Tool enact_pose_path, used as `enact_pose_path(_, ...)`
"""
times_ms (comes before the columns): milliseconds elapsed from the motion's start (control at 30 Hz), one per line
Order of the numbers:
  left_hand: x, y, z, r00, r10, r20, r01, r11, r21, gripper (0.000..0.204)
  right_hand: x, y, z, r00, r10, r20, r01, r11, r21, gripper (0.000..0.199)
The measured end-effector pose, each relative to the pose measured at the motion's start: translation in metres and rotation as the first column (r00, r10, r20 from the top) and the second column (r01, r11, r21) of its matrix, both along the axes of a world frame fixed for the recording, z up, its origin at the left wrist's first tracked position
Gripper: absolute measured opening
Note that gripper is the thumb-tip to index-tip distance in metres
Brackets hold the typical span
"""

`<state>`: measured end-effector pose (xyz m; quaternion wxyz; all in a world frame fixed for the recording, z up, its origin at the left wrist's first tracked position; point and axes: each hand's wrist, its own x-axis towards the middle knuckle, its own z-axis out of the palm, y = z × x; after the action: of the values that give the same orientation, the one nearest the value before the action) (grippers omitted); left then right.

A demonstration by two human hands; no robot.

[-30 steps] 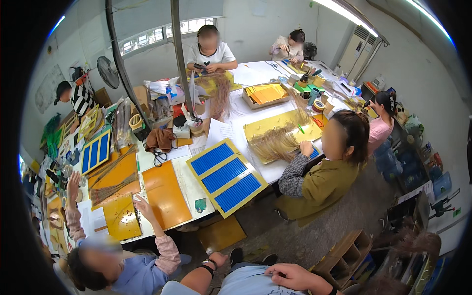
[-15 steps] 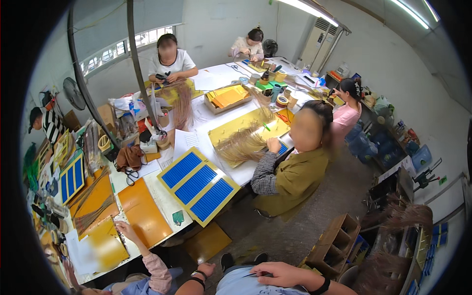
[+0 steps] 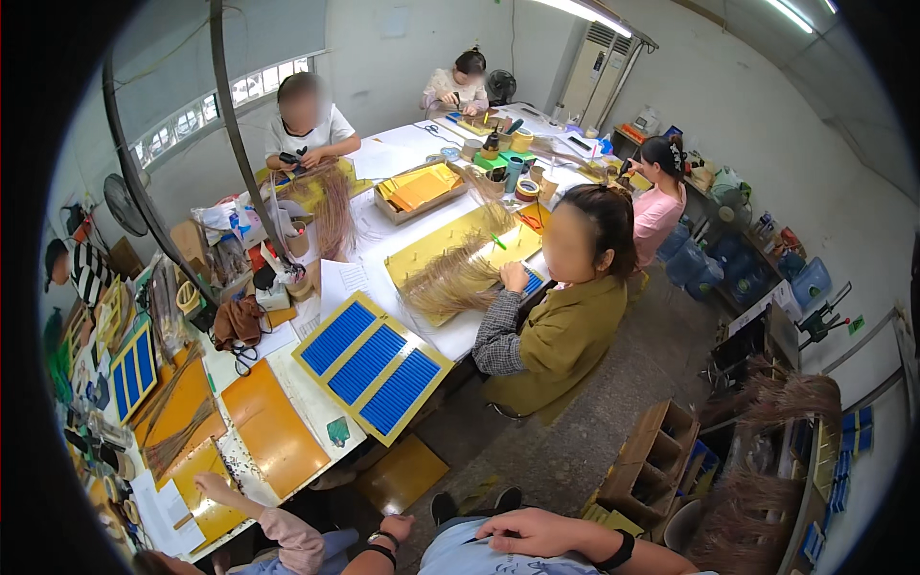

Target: The recorder is seen walking through a fabrication floor, picking up a board with wires and placing it on a workbench to perform assembly or quality control.

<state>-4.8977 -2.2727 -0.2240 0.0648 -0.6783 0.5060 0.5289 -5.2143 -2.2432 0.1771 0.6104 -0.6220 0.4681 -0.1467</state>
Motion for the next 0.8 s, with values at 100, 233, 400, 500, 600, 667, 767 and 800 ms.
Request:
enact_pose_path(100,0.000,-0.002,0.000,1.000,0.005,-0.001,-0.005,0.999,0.039,0.038,0.000,-0.010,0.008,0.991,0.096,-0.093,-0.086,0.991,0.104,0.042)
enact_pose_path(233,-0.014,-0.007,0.032,0.999,0.032,-0.001,-0.031,0.989,0.147,0.044,0.000,-0.007,0.006,0.998,-0.060,-0.005,0.060,0.998,-0.001,0.038)
enact_pose_path(400,-0.011,-0.001,-0.002,1.000,-0.025,-0.014,0.026,0.993,0.119,0.042,-0.004,-0.002,-0.011,0.999,0.032,-0.025,-0.030,0.997,0.068,0.038)
enact_pose_path(500,-0.006,0.010,-0.025,0.998,0.039,-0.040,-0.033,0.991,0.131,0.042,-0.006,-0.009,0.003,0.991,0.100,-0.088,-0.083,0.980,0.179,0.041)
enact_pose_path(600,-0.017,0.008,-0.022,0.998,-0.030,-0.056,0.034,0.996,0.077,0.036,-0.011,-0.005,-0.008,0.997,0.038,-0.062,-0.029,0.988,0.149,0.041)
enact_pose_path(667,-0.026,0.002,-0.017,0.986,-0.165,-0.030,0.164,0.986,-0.035,0.029,-0.010,0.003,-0.016,0.994,-0.100,0.053,0.106,0.987,-0.124,0.041)
enact_pose_path(767,0.029,0.007,-0.075,0.975,-0.219,-0.044,0.216,0.975,-0.053,0.045,0.009,-0.001,-0.016,0.998,0.008,0.063,0.000,0.993,-0.122,0.040)
enact_pose_path(800,0.016,0.002,-0.073,0.967,-0.247,-0.068,0.244,0.969,-0.038,0.044,0.008,-0.003,-0.014,1.000,-0.004,0.024,0.005,0.997,-0.071,0.039)
